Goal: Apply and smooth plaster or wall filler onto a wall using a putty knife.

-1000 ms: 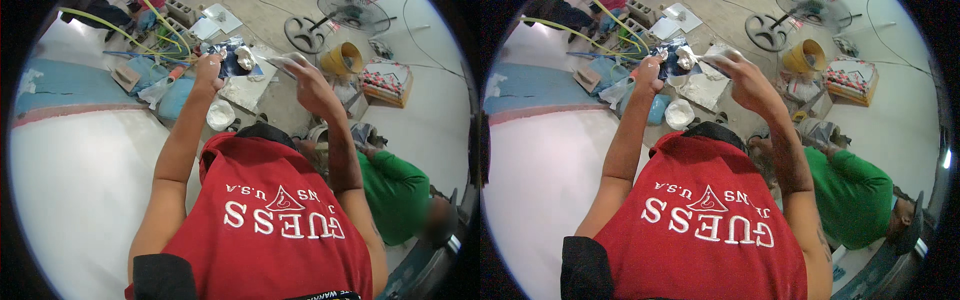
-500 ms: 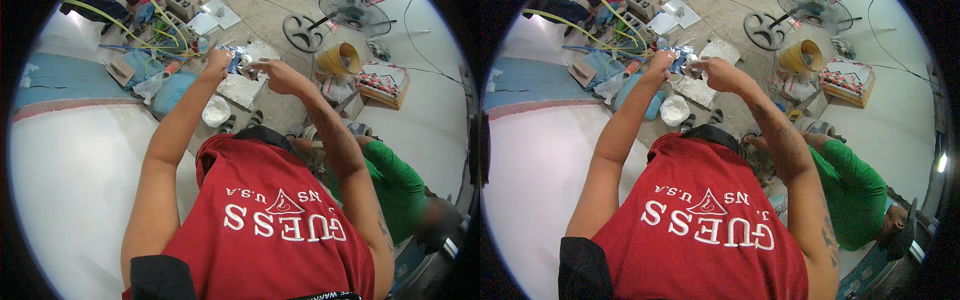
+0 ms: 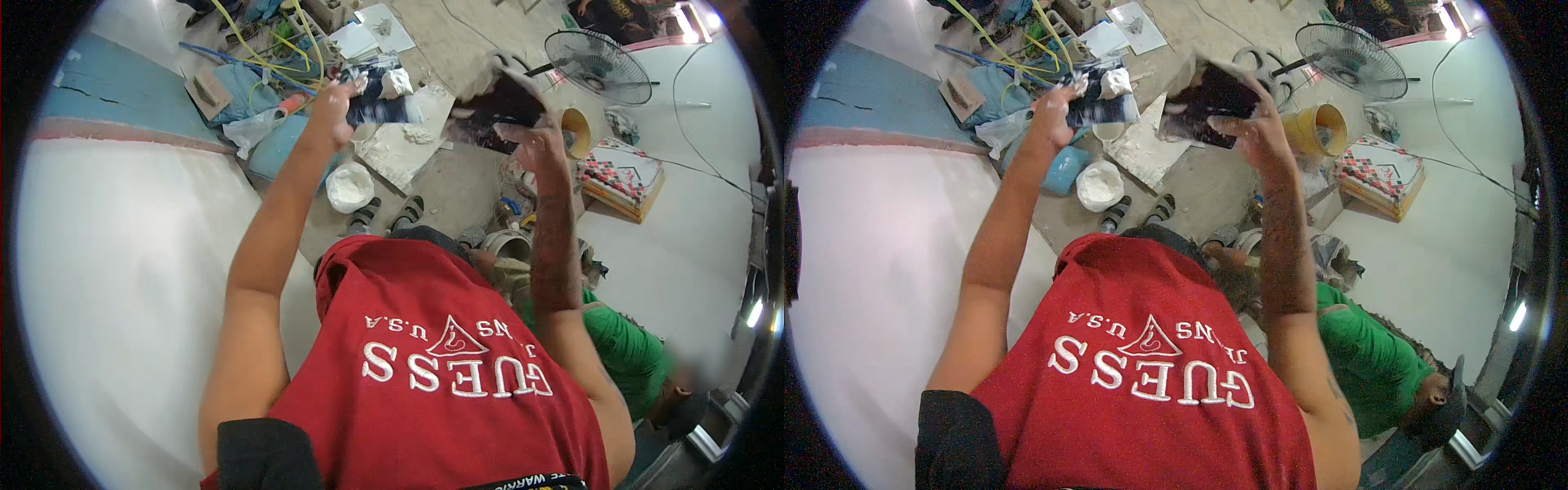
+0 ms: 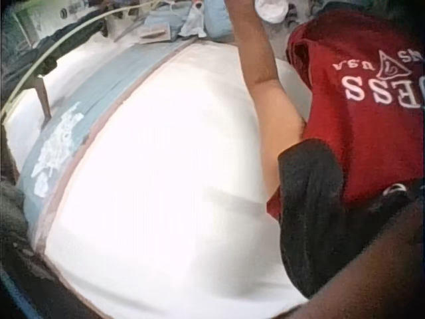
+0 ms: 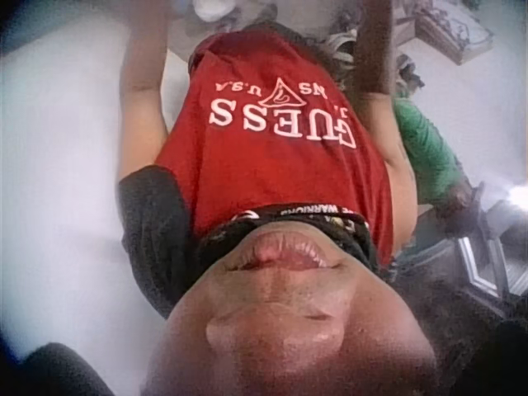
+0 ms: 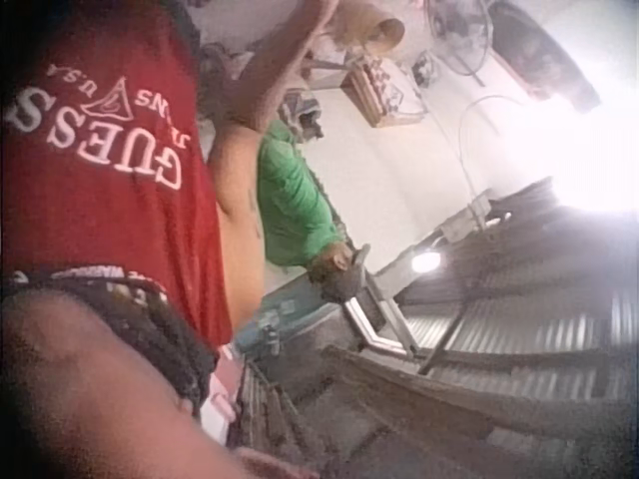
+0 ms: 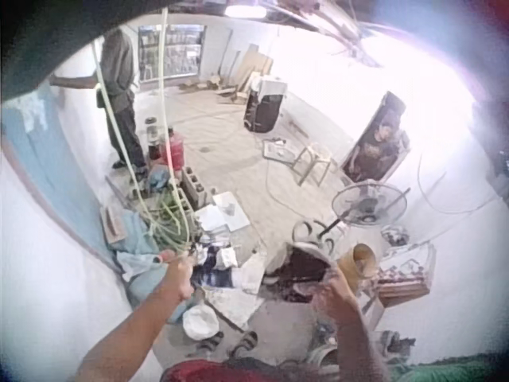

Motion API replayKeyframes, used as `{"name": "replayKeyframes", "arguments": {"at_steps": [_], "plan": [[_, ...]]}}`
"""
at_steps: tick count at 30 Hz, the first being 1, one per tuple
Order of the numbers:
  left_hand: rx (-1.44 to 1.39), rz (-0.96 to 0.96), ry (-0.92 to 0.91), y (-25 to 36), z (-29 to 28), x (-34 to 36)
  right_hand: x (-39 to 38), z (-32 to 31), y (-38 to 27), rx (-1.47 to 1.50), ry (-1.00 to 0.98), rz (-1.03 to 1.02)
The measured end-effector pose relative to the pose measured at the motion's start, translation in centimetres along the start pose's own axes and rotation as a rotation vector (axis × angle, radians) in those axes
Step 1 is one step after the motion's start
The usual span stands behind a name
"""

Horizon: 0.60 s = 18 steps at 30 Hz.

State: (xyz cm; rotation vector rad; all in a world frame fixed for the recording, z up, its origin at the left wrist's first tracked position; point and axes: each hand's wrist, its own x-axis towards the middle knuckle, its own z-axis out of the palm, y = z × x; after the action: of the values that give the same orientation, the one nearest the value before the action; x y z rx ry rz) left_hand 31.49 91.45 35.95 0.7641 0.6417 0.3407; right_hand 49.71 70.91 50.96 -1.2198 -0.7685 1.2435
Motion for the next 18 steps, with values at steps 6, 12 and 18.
{"name": "replayKeyframes", "arguments": {"at_steps": [6,12,18], "plan": [[0.283,0.418,0.066,0.9,6.4,-7.7,-1.4,5.2,3.7,-0.398,0.428,-0.470],[-0.427,-0.006,0.044,2.2,8.2,-8.5,-2.0,5.5,4.5,-0.947,0.259,-0.594],[-0.494,-0.015,-0.003,4.2,9.1,-9.7,-4.3,-0.2,12.8,-1.176,0.046,-0.175]]}}
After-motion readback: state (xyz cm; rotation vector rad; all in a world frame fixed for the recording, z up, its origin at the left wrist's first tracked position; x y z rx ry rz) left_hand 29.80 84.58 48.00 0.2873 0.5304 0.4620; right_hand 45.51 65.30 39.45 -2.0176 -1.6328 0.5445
